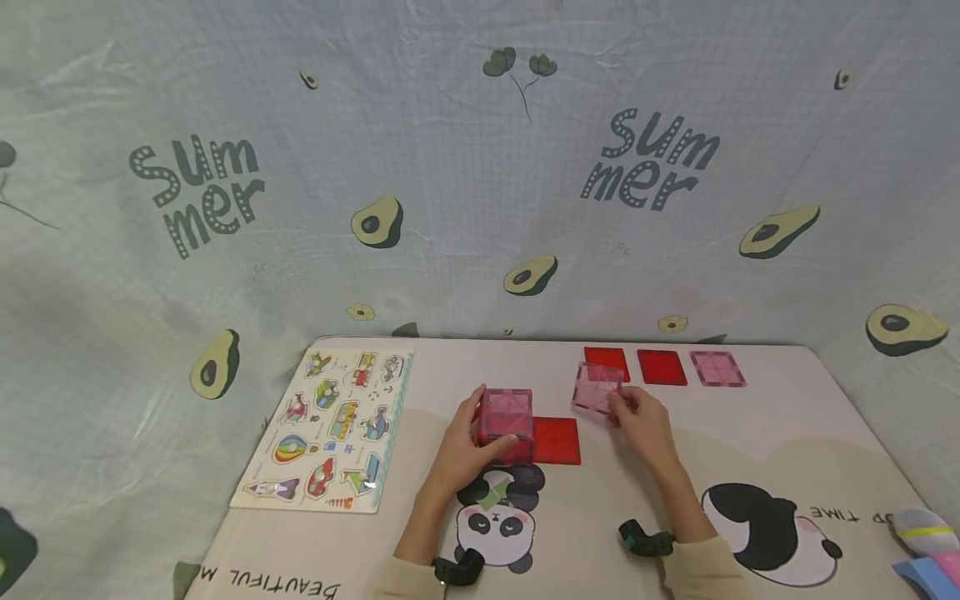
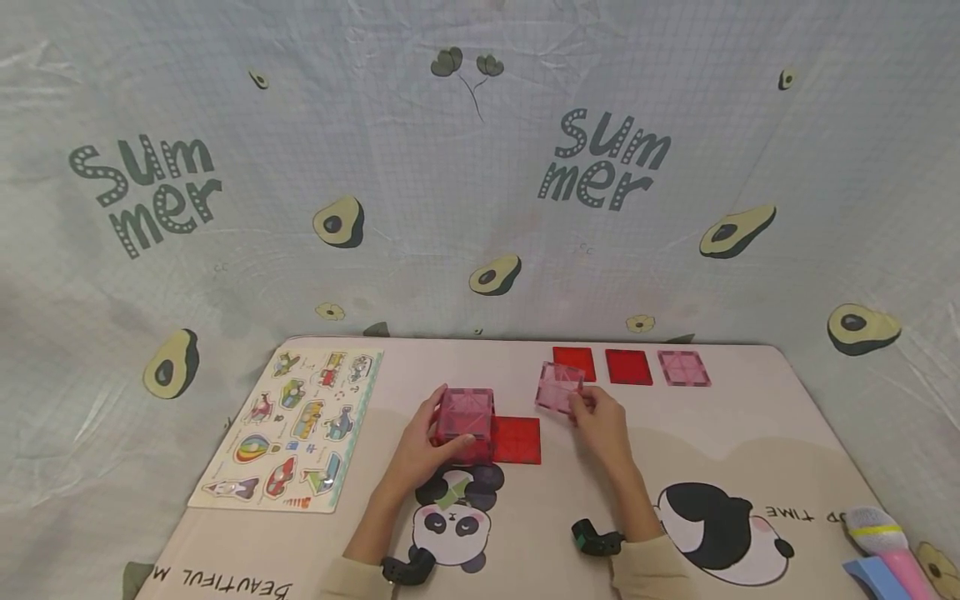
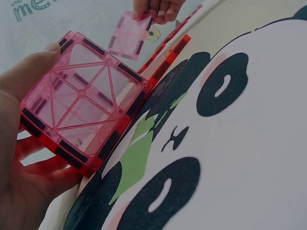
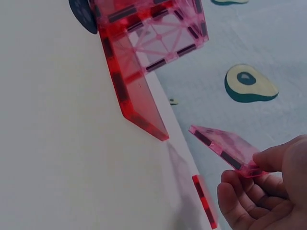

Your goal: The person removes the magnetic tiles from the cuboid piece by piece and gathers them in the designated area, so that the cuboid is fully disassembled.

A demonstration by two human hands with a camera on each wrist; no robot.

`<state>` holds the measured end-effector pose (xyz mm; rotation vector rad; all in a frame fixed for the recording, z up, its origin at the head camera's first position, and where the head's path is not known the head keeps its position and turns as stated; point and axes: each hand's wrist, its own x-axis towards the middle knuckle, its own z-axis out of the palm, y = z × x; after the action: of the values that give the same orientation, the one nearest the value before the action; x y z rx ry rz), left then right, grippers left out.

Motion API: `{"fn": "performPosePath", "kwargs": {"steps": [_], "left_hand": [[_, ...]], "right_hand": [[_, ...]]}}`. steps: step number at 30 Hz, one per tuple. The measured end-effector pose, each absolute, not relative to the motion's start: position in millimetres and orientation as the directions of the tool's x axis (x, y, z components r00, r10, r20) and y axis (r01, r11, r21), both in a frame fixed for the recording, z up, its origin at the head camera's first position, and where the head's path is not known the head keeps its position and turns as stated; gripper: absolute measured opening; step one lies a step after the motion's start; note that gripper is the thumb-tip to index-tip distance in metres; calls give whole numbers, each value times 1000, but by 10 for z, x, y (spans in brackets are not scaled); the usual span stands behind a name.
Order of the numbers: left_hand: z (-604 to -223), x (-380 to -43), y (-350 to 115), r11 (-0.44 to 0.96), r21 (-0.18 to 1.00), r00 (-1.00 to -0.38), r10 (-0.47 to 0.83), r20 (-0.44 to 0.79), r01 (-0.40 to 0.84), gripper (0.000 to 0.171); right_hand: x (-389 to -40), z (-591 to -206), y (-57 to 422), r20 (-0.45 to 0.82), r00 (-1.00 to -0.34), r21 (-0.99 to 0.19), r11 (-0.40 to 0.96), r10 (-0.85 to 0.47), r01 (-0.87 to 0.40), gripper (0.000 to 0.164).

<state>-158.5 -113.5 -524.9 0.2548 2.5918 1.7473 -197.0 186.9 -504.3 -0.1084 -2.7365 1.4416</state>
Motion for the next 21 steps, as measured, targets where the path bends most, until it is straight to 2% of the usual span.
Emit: {"fn": "performPosePath", "kwargs": {"steps": [10, 21], "left_hand": [[-5259, -1582, -1136, 370, 920, -987, 134, 87, 131, 97], [-5273, -1587, -1137, 372, 918, -987, 131, 90, 133, 97]], "right_hand": [[-1913, -5031, 1986, -48, -993, -818, 566, 112, 104, 44], [-1926, -5084, 2095, -70, -989, -778, 614, 127, 134, 44]]}}
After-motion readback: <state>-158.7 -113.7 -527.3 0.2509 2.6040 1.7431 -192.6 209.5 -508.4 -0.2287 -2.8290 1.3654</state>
